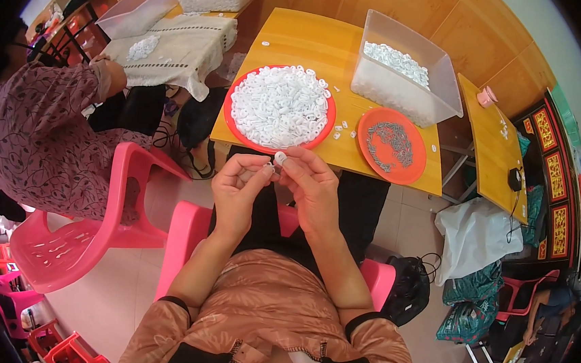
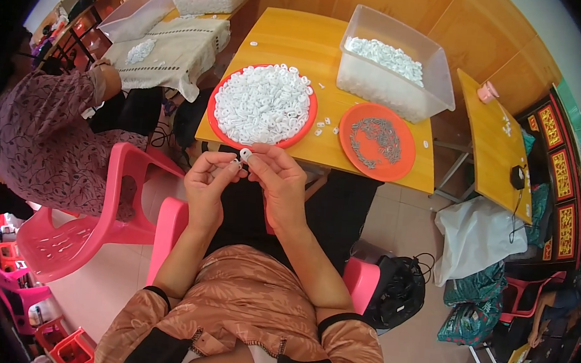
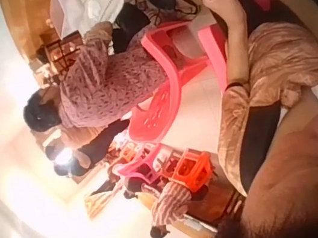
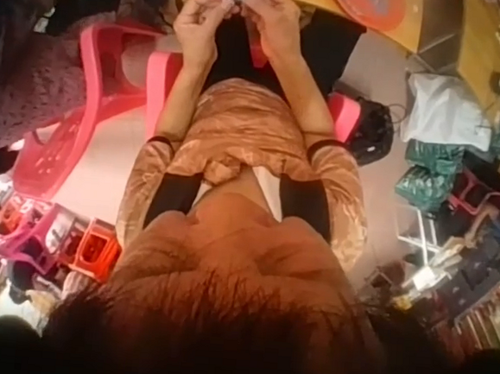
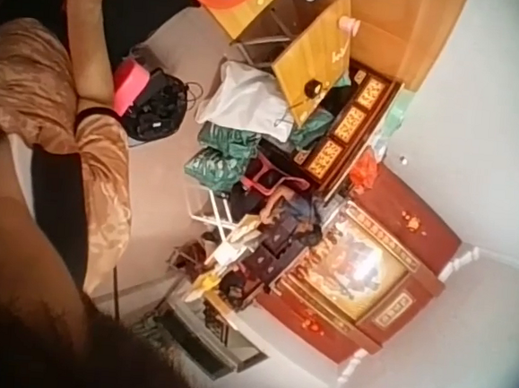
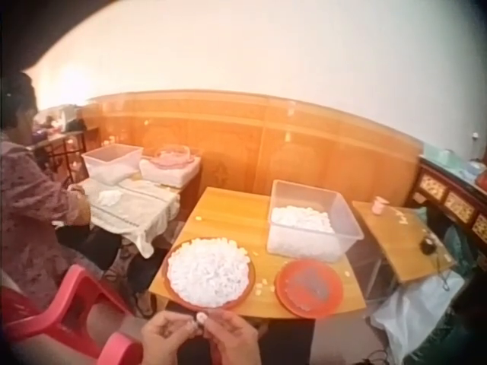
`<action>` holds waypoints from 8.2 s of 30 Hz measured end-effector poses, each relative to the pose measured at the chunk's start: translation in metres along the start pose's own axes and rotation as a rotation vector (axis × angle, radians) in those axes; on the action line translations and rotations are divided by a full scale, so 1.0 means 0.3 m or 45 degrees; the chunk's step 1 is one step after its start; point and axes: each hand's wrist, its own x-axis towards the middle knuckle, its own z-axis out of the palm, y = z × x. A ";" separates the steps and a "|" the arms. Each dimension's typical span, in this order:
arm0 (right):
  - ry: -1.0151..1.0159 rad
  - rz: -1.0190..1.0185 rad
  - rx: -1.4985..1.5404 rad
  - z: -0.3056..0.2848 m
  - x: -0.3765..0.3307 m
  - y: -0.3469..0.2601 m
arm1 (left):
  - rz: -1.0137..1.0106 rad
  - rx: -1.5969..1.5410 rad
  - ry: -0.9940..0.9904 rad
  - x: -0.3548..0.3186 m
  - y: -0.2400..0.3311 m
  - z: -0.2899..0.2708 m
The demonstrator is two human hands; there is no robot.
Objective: Manually assembling small white plastic components by inserting tiny grey pins into them.
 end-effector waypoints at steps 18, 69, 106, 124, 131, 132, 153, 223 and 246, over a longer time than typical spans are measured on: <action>-0.053 0.239 0.291 -0.020 0.014 -0.006 | -0.033 -0.075 0.043 0.003 -0.002 0.004; -0.087 -0.443 -0.494 0.061 -0.059 -0.052 | 0.238 0.059 -0.097 0.015 -0.014 -0.023; -0.194 -0.351 -0.588 0.036 -0.039 -0.111 | 0.300 0.617 -0.265 0.005 0.101 0.001; -0.178 -0.230 -0.628 0.037 -0.036 -0.115 | 0.269 0.309 -0.206 0.035 0.020 -0.033; -0.273 -0.138 -0.306 0.032 -0.030 -0.111 | 0.355 0.228 -0.595 0.068 0.005 -0.024; -0.273 -0.101 -0.255 0.038 -0.032 -0.114 | 0.319 0.147 -0.630 0.064 0.001 -0.023; -0.273 0.031 -0.006 0.018 -0.021 -0.073 | 0.305 -0.012 -0.476 0.023 -0.041 -0.015; -0.246 -0.124 -0.796 0.027 -0.020 -0.028 | -0.187 -0.278 -0.182 -0.002 -0.008 0.049; -0.265 0.032 -0.952 0.044 -0.047 -0.123 | -0.114 -0.256 -0.248 0.002 -0.064 0.008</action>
